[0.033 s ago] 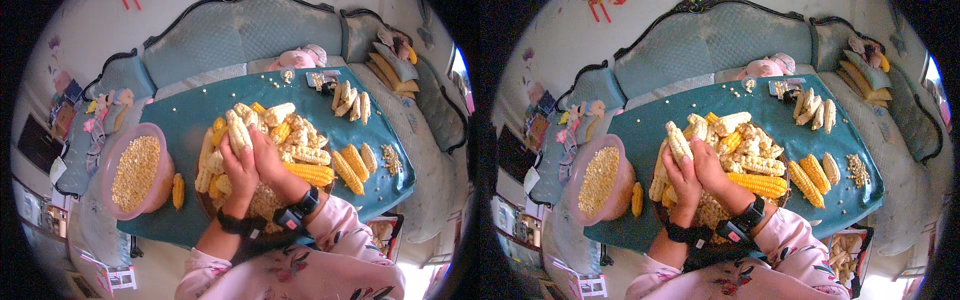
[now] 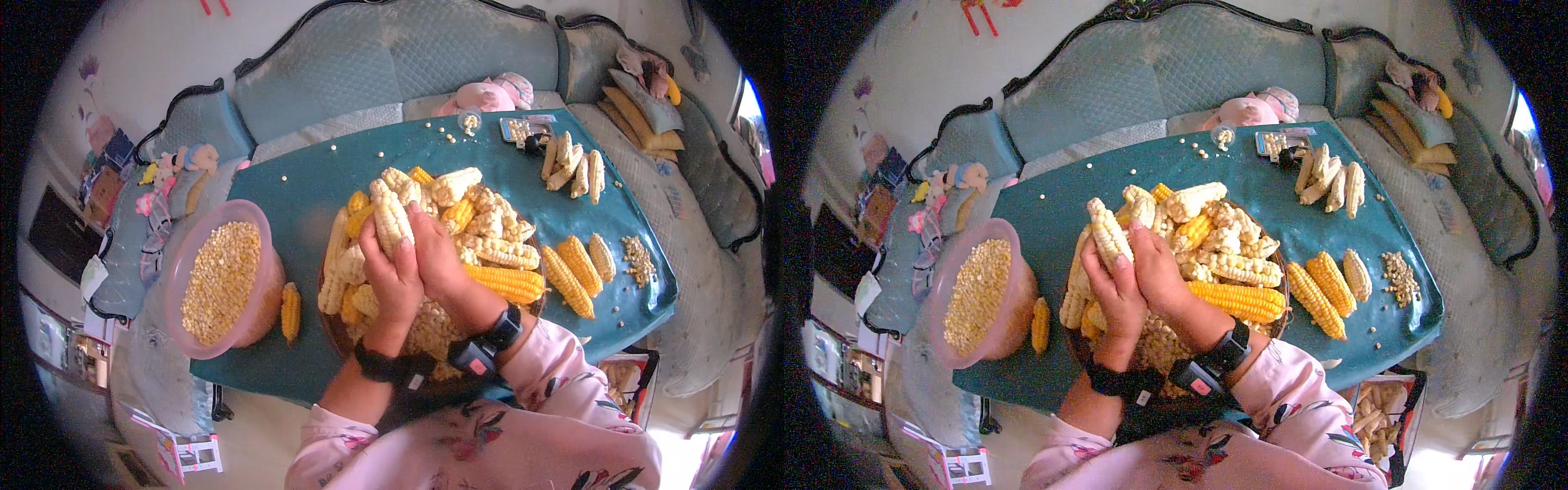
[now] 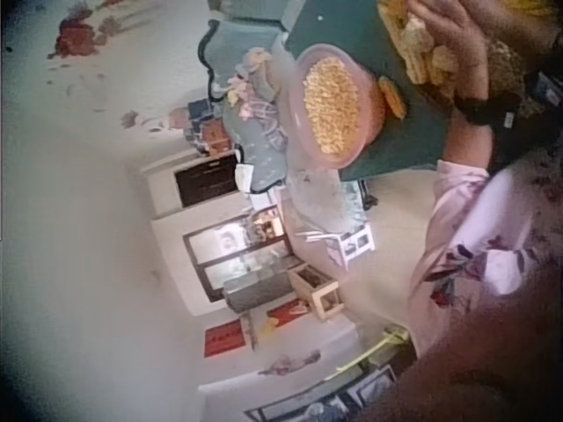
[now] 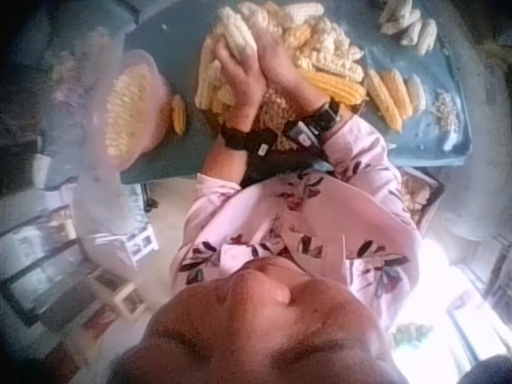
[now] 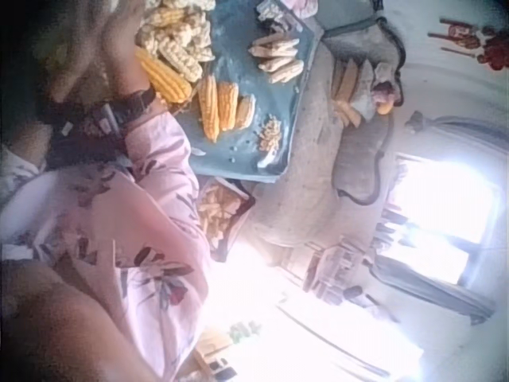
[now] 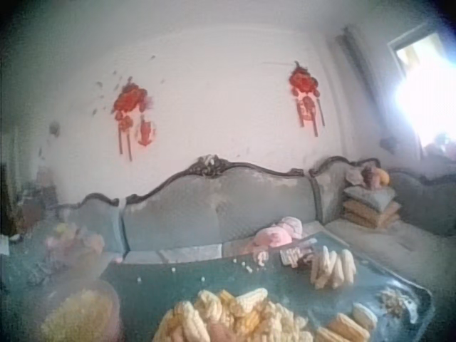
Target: The person removes kernels from corn cobs by hand into a large bowl on a table.
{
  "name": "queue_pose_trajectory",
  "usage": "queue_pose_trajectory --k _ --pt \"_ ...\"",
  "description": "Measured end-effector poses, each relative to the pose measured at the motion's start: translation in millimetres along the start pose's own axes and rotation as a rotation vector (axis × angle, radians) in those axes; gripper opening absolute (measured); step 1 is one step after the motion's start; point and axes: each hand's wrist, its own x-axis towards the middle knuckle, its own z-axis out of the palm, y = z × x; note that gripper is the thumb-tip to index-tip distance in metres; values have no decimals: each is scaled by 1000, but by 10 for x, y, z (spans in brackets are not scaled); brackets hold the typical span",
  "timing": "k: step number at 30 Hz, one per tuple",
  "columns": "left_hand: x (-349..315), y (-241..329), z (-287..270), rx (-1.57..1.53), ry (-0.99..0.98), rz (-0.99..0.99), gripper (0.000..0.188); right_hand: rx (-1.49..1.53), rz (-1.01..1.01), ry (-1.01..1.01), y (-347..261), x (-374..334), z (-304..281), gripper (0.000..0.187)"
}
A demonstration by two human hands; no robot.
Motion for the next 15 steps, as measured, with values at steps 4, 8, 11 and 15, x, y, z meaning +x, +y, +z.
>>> queue_pose_trajectory --k 4,8,11,15 --pt "-12 0 37 -29 19 37 49 77 -34 -9 31 25 -20 37" --pt "-32 -52 14 -4 -33 41 51 134 42 60 -79 -9 30 33" --pt "-71 -111 8 -24 -81 89 52 223 146 114 -147 -14 9 26" --pt "-94 -72 70 -136 -39 42 52 289 223 167 -91 59 -87 21"
